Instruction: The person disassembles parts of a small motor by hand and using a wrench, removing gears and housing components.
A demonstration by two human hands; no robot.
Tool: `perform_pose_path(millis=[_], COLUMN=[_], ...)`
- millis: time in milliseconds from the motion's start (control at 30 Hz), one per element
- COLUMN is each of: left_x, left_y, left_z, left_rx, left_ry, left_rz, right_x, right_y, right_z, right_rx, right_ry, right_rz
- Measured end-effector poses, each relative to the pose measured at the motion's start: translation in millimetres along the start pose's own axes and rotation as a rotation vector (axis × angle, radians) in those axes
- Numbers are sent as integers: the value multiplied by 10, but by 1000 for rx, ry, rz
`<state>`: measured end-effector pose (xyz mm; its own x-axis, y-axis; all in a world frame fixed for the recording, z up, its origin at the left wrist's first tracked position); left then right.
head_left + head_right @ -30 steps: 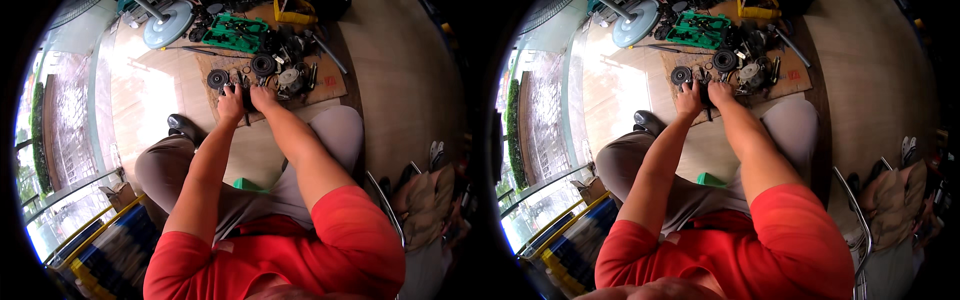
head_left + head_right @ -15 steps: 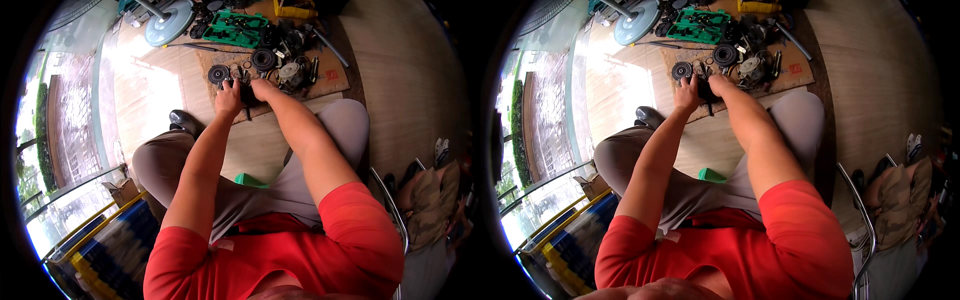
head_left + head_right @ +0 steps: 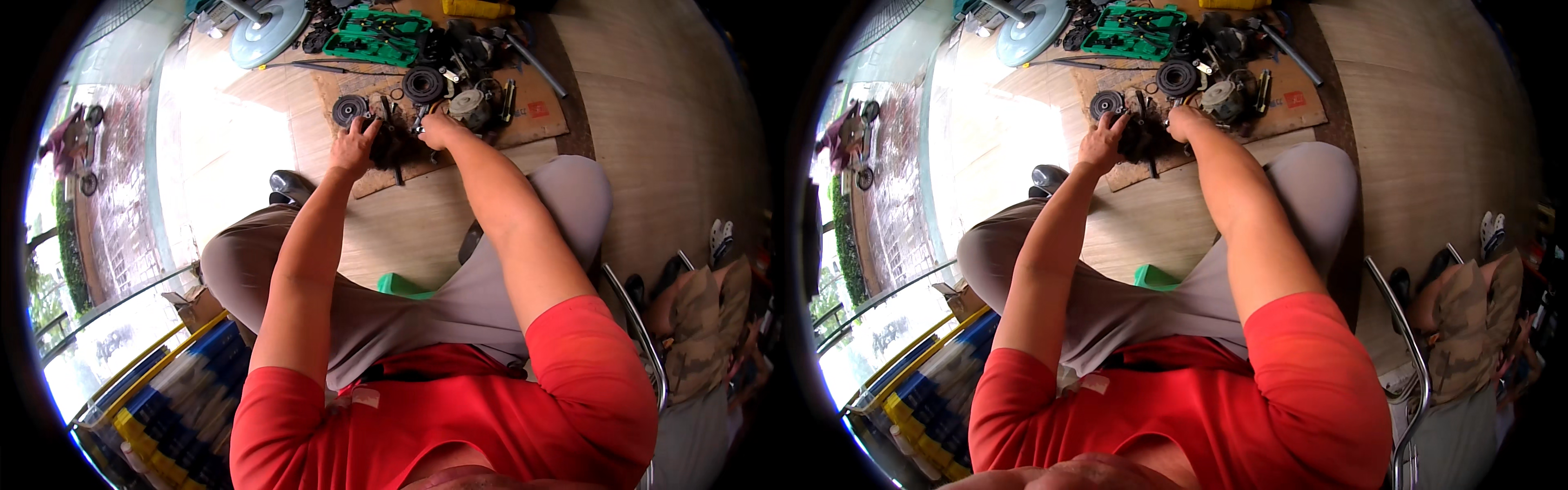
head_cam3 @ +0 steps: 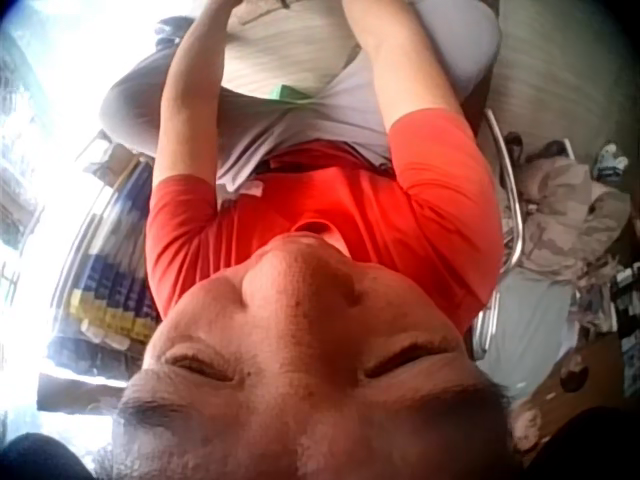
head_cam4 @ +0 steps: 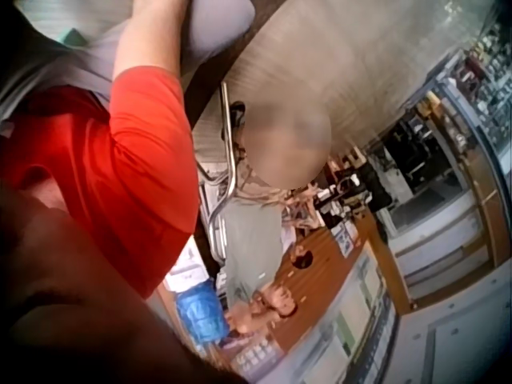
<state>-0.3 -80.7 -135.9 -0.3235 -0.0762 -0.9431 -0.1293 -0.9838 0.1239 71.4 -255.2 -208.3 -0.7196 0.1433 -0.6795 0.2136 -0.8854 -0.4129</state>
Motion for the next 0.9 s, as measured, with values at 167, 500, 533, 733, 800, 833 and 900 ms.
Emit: perform_pose_path(millis=[167,500,533,733,800,833,900], left_x=[28,234,244,222,236,277,273], left_y=[51,358,365,350,334,326,357], left_z=[70,82,81,115,113,108,110], left_rx=[44,39,42,81,64,47,25], left_ry=[78,28,24,153,136,122,100], left_rz=[-36,-178,-177,-212,-218,-223,-224], right_x=[53,93,111,143,170,176,208], right_y=[-349,-320,-266,-207,-273,-306,-267], right_z=[-54,126,115,157,195,211,184], right_rx=[-246,-158,-133,-128,-157,-173,-177], right_ry=[-67,-169,-159,-197,-219,-230,-211], right_rz=[-26,117,93,90,94,97,66])
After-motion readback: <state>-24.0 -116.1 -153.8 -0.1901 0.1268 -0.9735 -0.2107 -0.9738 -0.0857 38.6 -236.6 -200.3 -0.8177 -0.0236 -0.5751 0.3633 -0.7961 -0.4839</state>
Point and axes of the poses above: each hand's wrist, its own z-axis away from the middle knuckle, its own x-axis out of the palm, y = z × x, the point moved 6 cm from there along -z, towards the middle knuckle, and after that the axes turned 5 degrees about -y, right-handed, at the moved point
